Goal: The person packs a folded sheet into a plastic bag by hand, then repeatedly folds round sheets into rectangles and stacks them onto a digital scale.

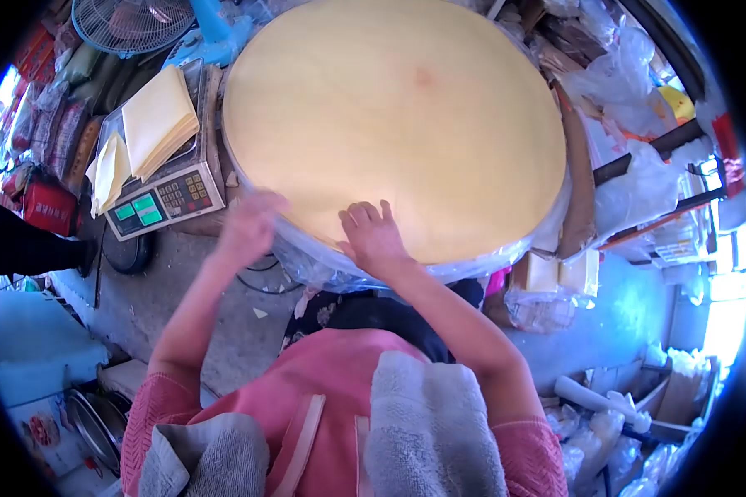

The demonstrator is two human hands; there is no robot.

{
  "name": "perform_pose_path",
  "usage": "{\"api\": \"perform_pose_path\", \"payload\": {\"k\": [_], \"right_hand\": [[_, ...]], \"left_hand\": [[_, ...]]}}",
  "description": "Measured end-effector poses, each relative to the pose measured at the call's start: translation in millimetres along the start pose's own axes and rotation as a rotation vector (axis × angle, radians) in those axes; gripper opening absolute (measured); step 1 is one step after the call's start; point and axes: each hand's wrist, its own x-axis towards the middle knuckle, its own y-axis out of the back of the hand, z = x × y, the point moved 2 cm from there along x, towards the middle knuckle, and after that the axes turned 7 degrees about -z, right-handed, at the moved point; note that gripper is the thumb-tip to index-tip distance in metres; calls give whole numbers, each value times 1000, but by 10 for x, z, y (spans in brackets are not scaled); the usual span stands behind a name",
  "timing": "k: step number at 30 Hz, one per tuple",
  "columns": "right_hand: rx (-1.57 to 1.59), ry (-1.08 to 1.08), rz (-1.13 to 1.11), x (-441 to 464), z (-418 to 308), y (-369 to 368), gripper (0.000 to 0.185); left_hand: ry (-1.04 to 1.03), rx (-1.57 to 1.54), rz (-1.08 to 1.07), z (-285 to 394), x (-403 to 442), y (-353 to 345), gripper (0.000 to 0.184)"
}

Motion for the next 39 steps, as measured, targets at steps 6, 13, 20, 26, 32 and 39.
{"api": "perform_pose_path", "payload": {"k": [6,13,20,26,32,39], "right_hand": [[-203,16,-116,46,30,-210,31],[-163,6,-220,134,-32,-97,23],[346,-176,-148,300,277,135,23],[436,-271,-272,357,372,238,26],[477,-271,-410,399,420,264,25],[497,-164,-217,385,334,232,23]], "left_hand": [[-60,-133,-164,399,-183,-399,31],[-24,-181,-171,385,-171,-383,34],[121,-107,5,324,-32,-341,39],[302,-112,137,214,60,-384,32],[336,-73,166,201,69,-434,33],[421,-82,168,186,84,-522,38]]}}
